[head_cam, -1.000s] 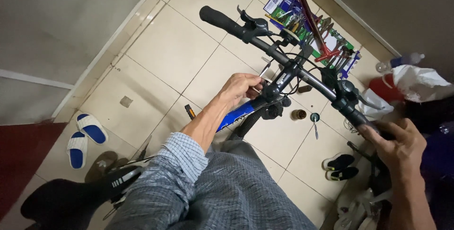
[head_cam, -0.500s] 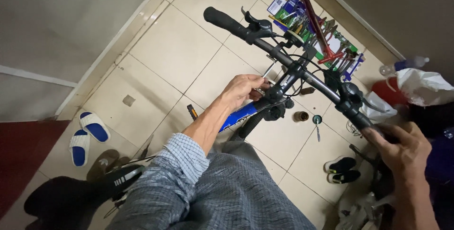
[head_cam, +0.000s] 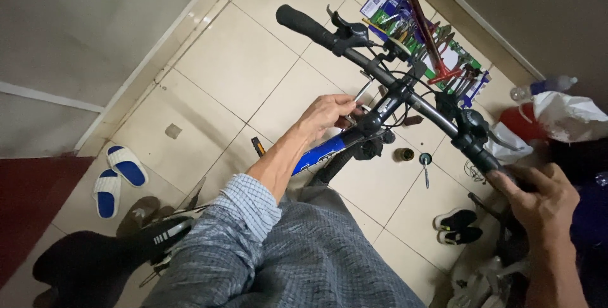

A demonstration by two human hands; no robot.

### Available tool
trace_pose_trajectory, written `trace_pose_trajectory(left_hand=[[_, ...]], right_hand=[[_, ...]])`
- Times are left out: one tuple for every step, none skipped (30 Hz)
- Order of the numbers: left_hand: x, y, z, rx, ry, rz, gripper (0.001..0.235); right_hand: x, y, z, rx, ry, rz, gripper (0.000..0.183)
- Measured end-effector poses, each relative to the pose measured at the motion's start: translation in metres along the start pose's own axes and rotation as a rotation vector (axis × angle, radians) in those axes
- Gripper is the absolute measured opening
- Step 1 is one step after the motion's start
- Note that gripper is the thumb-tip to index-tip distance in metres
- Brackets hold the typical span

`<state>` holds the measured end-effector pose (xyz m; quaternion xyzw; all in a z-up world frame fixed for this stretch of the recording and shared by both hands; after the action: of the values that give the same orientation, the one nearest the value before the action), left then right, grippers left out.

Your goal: The person uses an Allen key to loosen and remove a bolt from the bicycle handlebar stem. They then apply grease to the bolt using a toothbrush and reinsert it into the stem, tightening it back into place.

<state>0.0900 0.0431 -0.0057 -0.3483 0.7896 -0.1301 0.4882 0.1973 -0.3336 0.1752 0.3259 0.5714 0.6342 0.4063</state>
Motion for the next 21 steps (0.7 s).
trace_pose_trajectory(left_hand=[[0.0, 0.002, 0.001, -0.015, 0.006, 0.026, 0.028], [0.0, 0.001, 0.001, -0.016, 0.01, 0.025, 0.028], [-0.001, 0.002, 0.0, -0.027, 0.01, 0.037, 0.027], [-0.002, 0.002, 0.0, -0.038, 0.009, 0.048, 0.026], [-0.002, 0.001, -0.001, -0.039, 0.012, 0.048, 0.026], [-0.002, 0.001, -0.002, -0.054, 0.018, 0.032, 0.025], [-0.002, 0.001, -0.002, -0.069, 0.024, 0.017, 0.025], [0.0, 0.002, -0.001, -0.068, 0.025, 0.017, 0.025], [0.003, 0.003, 0.001, -0.068, 0.033, -0.025, 0.025], [0.006, 0.004, 0.002, -0.067, 0.04, -0.067, 0.025], [0.006, 0.005, 0.001, -0.067, 0.043, -0.066, 0.025], [0.006, 0.005, 0.001, -0.047, 0.04, -0.111, 0.025], [0.005, 0.004, 0.0, -0.029, 0.037, -0.157, 0.024], [0.008, 0.007, 0.003, -0.029, 0.04, -0.156, 0.024], [0.011, 0.007, 0.005, 0.001, 0.048, -0.188, 0.026], [0.013, 0.007, 0.008, 0.03, 0.055, -0.22, 0.028], [0.012, 0.006, 0.006, 0.03, 0.058, -0.219, 0.028], [0.009, 0.004, 0.004, 0.037, 0.046, -0.194, 0.026], [0.006, 0.002, 0.003, 0.044, 0.034, -0.17, 0.025], [0.005, 0.002, 0.002, 0.043, 0.036, -0.169, 0.025], [0.004, 0.002, 0.001, 0.036, 0.032, -0.145, 0.025]], right_hand=[[0.004, 0.003, 0.001, -0.025, 0.031, 0.021, 0.042], [0.0, 0.0, 0.001, -0.022, 0.031, 0.02, 0.042], [-0.007, -0.006, 0.001, -0.004, -0.002, -0.005, 0.046], [-0.014, -0.011, 0.001, 0.013, -0.036, -0.03, 0.05], [-0.014, -0.011, 0.001, 0.016, -0.036, -0.03, 0.05], [-0.012, -0.008, 0.0, -0.012, -0.012, 0.0, 0.048], [-0.01, -0.006, 0.0, -0.041, 0.01, 0.03, 0.046], [-0.01, -0.006, 0.0, -0.04, 0.009, 0.029, 0.046], [-0.009, -0.006, 0.0, -0.041, 0.018, 0.012, 0.045], [-0.009, -0.006, 0.0, -0.043, 0.027, -0.006, 0.044], [-0.007, -0.004, 0.0, -0.041, 0.025, -0.006, 0.044], [-0.006, -0.005, 0.0, -0.021, 0.01, -0.024, 0.046], [-0.005, -0.005, 0.0, -0.001, -0.004, -0.042, 0.047], [-0.011, -0.01, 0.0, 0.001, -0.006, -0.042, 0.047], [-0.015, -0.011, -0.001, -0.033, 0.013, -0.091, 0.048], [-0.018, -0.013, -0.001, -0.068, 0.031, -0.14, 0.049], [-0.014, -0.01, -0.001, -0.065, 0.03, -0.139, 0.049], [-0.012, -0.008, -0.001, -0.045, 0.017, -0.056, 0.047], [-0.01, -0.006, 0.0, -0.026, 0.005, 0.027, 0.046], [-0.011, -0.007, 0.0, -0.024, 0.004, 0.028, 0.046], [-0.008, -0.005, 0.0, -0.041, 0.036, -0.004, 0.045]])
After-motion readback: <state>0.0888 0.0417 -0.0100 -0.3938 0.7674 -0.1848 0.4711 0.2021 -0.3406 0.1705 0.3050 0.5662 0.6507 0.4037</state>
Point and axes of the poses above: each hand's wrist, its own z-axis towards the middle knuckle, its own y-axis out of the back of the hand, x = y × z, the point moved 10 cm from there along z, towards the middle knuckle, and after that the axes turned 12 degrees about -z, right-handed, at the moved point
